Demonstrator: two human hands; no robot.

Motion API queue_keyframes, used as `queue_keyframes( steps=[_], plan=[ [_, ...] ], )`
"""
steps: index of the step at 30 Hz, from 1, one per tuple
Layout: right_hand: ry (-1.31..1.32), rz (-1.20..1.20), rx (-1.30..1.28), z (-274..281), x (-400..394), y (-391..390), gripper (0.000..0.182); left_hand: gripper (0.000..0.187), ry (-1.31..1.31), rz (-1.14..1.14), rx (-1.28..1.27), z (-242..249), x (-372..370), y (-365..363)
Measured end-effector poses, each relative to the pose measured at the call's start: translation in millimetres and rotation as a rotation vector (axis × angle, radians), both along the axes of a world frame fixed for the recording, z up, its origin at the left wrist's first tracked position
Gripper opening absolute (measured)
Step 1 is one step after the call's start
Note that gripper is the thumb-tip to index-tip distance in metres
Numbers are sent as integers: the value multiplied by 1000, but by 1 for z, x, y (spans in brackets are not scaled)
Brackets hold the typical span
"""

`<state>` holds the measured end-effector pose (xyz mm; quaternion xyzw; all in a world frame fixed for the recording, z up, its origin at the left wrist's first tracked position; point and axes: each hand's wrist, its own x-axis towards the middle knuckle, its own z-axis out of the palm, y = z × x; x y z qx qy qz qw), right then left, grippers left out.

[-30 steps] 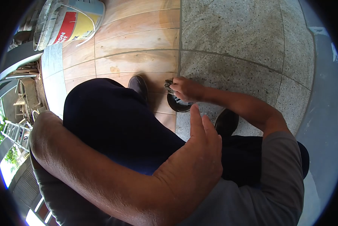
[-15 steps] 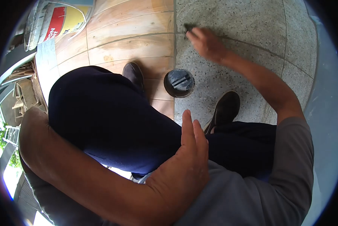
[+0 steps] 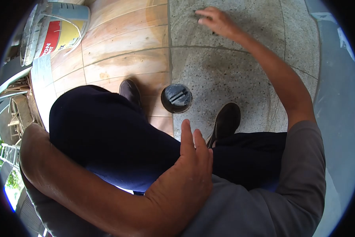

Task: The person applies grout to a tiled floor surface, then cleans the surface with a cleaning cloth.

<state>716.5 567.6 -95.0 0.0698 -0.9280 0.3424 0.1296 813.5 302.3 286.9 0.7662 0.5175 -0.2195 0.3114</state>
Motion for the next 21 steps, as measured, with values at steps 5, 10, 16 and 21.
queue_keyframes(
  steps=[5,10,16,21],
  plan=[
    [-560,-190,-527,111,-19,74,29,49,-10,30,29,-4,-1,4],
    [-652,-185,-232,174,10,115,50,49,-26,49,20,-10,-7,6],
    [-127,-144,122,44,55,121,36,57,49,127,-78,-16,-18,27],
    [2,-241,266,-12,117,17,24,70,142,149,-118,-26,-25,33]
  ],
)
